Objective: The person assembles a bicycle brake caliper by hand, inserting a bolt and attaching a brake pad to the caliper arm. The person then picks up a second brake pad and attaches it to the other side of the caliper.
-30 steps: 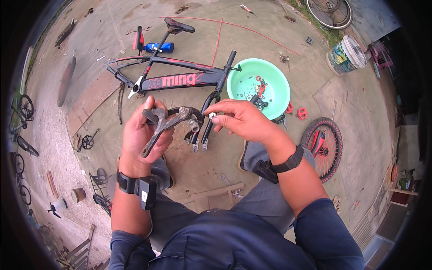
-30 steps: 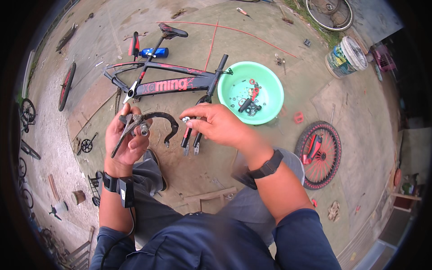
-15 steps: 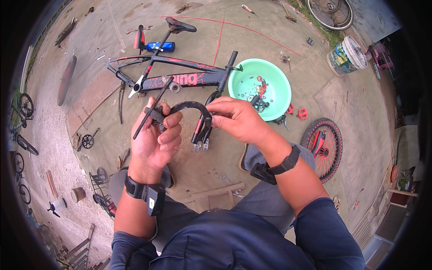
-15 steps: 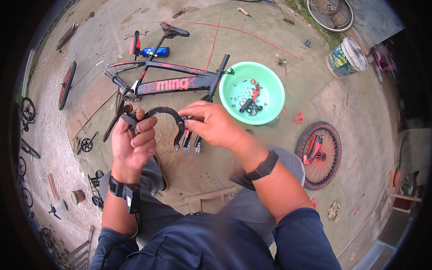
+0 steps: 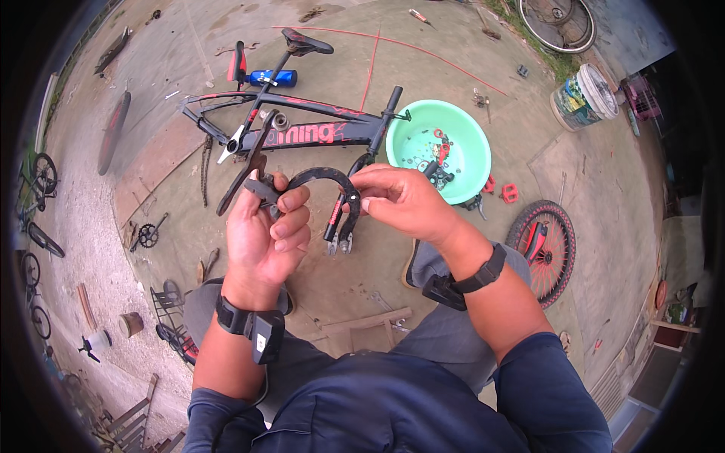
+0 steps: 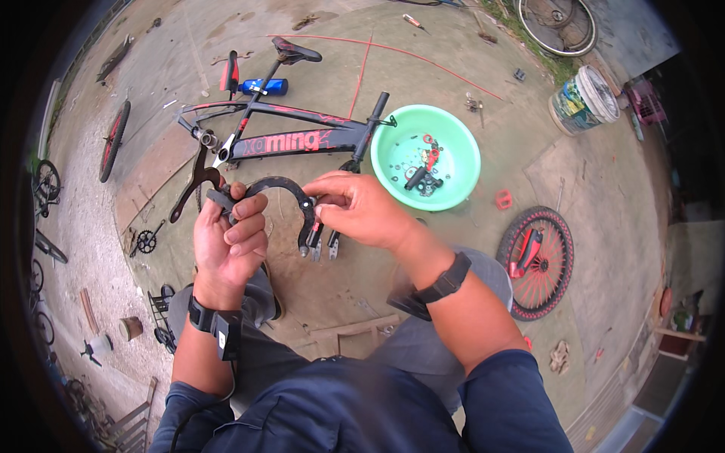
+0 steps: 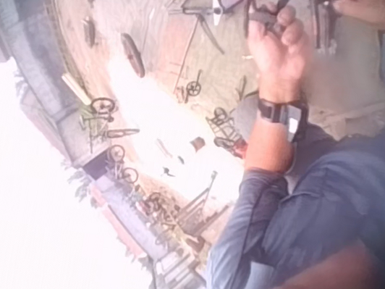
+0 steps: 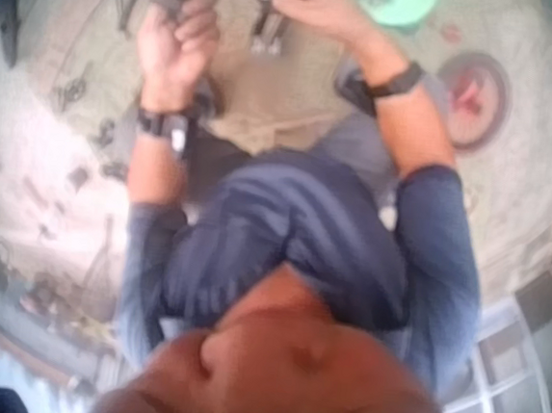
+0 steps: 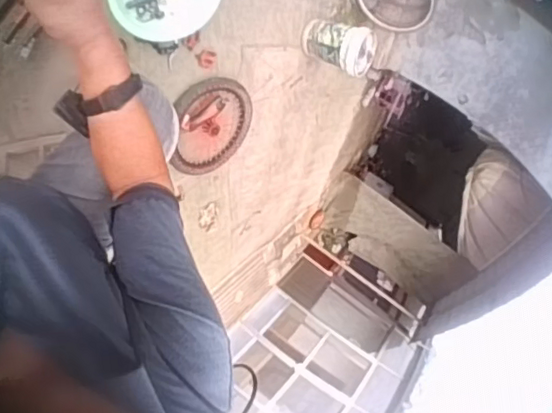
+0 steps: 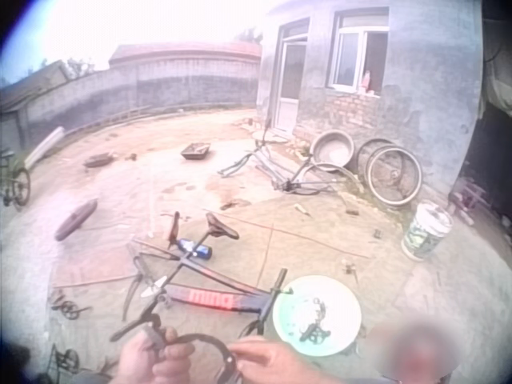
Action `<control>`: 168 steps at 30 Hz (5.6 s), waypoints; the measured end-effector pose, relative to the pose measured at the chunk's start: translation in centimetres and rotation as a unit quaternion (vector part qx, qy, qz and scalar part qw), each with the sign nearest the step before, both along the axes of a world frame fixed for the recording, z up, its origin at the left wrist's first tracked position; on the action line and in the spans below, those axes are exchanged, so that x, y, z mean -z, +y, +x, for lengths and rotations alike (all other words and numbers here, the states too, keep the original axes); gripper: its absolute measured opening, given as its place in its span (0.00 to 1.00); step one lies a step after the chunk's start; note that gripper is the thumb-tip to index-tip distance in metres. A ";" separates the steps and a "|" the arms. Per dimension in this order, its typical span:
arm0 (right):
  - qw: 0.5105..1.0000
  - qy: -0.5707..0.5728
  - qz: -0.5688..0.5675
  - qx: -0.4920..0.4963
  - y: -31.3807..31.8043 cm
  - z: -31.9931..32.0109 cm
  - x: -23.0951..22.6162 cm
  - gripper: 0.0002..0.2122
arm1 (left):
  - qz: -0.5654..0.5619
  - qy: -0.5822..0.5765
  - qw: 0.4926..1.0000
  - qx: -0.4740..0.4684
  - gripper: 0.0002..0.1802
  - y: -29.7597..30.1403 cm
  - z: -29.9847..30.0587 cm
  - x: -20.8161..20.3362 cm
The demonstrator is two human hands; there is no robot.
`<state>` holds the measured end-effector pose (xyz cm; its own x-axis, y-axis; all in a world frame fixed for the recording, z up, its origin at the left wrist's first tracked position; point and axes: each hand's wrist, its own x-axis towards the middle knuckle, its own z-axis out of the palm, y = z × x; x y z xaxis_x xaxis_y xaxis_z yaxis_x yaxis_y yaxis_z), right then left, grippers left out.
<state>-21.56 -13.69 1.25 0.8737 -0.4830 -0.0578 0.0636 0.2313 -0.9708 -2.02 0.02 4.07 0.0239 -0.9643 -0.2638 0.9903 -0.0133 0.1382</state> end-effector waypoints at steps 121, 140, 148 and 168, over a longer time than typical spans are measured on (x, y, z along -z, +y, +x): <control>0.991 0.032 0.063 0.114 -1.3 -1.5 -0.7 0.14 | -0.043 -0.362 0.925 0.108 0.20 1.4 0.4 -1.5; 0.994 0.022 0.104 0.037 -1.6 -1.7 -1.5 0.12 | -0.019 -0.714 0.689 0.119 0.14 1.8 -0.7 -1.1; 0.995 -0.010 0.093 0.040 -1.5 -1.8 -1.3 0.13 | -0.027 -0.718 0.689 0.096 0.14 1.7 -1.1 -0.7; 0.989 0.030 0.130 0.058 -1.5 -1.9 -2.5 0.20 | -0.040 -0.821 0.562 0.089 0.18 1.1 -0.8 0.5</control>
<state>-23.45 -15.24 3.77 0.8039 -0.5424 -0.2440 0.0479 0.4679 -0.8825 -2.87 1.12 3.58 0.0739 -0.9971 0.0181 -0.4902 -0.0205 0.8713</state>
